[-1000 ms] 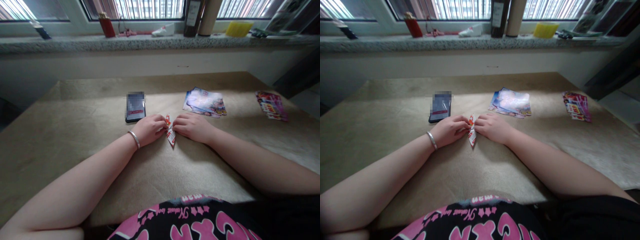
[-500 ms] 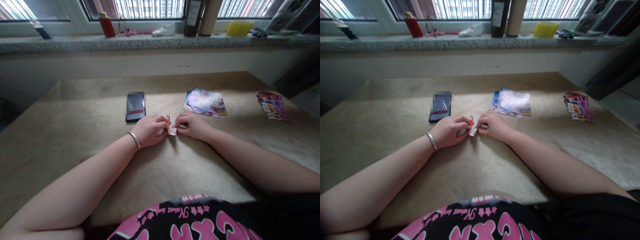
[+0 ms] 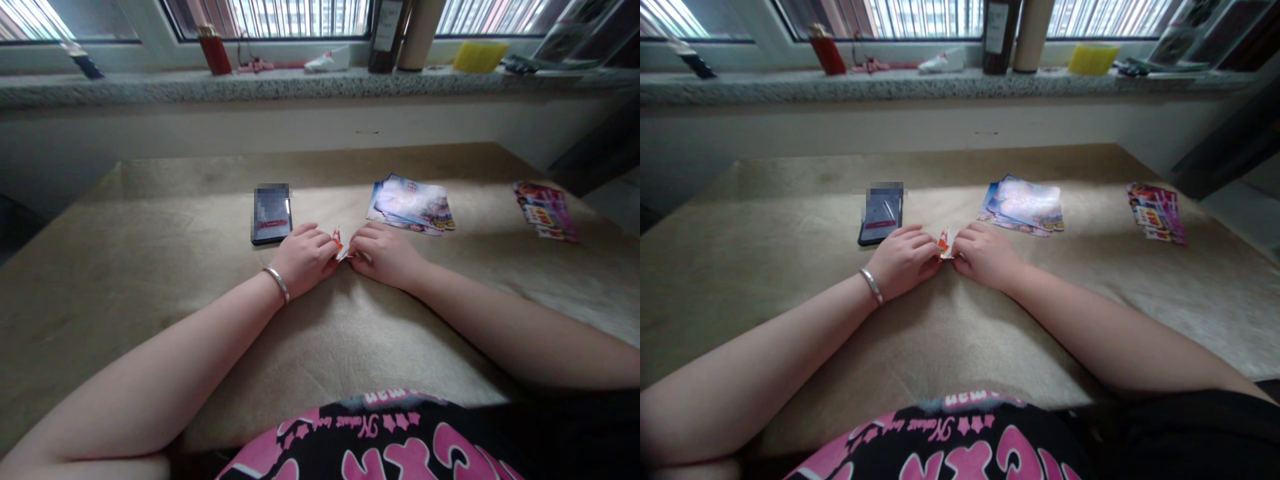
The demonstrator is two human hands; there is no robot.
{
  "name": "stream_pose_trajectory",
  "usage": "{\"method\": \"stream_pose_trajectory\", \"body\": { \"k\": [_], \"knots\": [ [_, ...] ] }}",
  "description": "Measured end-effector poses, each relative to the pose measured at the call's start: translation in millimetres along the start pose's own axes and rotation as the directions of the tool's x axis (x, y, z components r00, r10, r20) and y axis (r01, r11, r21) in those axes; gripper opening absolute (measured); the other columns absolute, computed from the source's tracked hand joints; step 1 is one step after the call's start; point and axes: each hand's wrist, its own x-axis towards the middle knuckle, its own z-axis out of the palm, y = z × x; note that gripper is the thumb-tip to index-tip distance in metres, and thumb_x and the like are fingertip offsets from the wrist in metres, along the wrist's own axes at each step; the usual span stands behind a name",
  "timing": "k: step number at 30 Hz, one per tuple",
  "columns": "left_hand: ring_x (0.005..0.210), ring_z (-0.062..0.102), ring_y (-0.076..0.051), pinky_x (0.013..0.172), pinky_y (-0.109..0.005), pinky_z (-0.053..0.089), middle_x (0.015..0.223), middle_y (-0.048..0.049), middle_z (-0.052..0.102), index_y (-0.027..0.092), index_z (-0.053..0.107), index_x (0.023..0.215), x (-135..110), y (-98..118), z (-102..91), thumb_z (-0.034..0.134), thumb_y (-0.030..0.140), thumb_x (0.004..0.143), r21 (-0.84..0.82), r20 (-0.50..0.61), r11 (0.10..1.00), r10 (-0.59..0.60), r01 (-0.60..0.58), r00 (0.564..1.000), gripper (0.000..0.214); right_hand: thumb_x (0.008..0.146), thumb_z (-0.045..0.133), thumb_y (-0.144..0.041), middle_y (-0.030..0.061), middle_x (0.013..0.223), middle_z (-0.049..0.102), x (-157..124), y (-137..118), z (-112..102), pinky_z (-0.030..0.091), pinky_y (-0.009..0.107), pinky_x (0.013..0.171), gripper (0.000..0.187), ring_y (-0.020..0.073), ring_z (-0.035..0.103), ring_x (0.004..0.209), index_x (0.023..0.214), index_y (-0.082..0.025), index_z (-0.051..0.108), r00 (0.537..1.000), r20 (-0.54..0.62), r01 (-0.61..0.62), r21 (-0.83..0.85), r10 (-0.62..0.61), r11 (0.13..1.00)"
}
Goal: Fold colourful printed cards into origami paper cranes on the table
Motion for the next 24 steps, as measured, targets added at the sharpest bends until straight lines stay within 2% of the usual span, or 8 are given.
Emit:
{"method": "stream_pose_trajectory", "body": {
  "k": [6,11,17,24],
  "knots": [
    [0.077,0.063,-0.015,0.097,-0.036,0.042,0.081,-0.0035,0.067,0.016,0.063,0.079,1.1,1.3,1.4,0.048,0.024,0.086,0.034,0.025,0.999,-0.005,0.004,1.0,0.018,0.078,0.055,-0.02,0.007,0.081,0.064,0.2,0.2,2.3,0.041,0.032,0.076,0.009,0.0209,0.053,0.082,0.076,-0.017,0.063,0.999,-0.017,-0.028,0.013,0.028,1.0],
    [0.08,0.062,-0.017,0.101,-0.04,0.038,0.084,-0.0051,0.066,0.015,0.064,0.081,4.3,1.9,2.1,0.048,0.023,0.085,-0.028,0.077,0.997,-0.064,0.066,0.995,0.018,0.077,0.056,-0.02,0.0076,0.093,0.063,2.0,-1.3,2.3,0.042,0.033,0.081,0.007,0.0211,0.054,0.089,0.079,-0.019,0.063,0.997,-0.005,-0.074,0.13,0.075,0.989],
    [0.083,0.058,-0.018,0.085,-0.035,0.045,0.089,-0.0067,0.065,0.016,0.064,0.077,6.2,-1.1,6.2,0.055,0.022,0.08,-0.235,0.132,0.946,-0.195,0.222,0.972,0.012,0.073,0.058,-0.016,0.0068,0.09,0.064,3.4,3.6,6.8,0.043,0.035,0.083,0.005,0.021,0.056,0.089,0.075,-0.019,0.062,0.989,-0.001,-0.14,0.281,0.147,0.949],
    [0.086,0.057,-0.018,0.083,-0.033,0.044,0.087,-0.0068,0.065,0.015,0.064,0.079,4.2,-3.2,6.6,0.051,0.025,0.086,-0.335,0.145,0.906,-0.223,0.259,0.964,0.018,0.078,0.055,-0.017,0.0059,0.083,0.065,4.5,5.5,3.9,0.041,0.034,0.081,0.008,0.0195,0.056,0.084,0.075,-0.018,0.062,0.985,0.014,-0.168,0.316,0.172,0.934]
  ]
}}
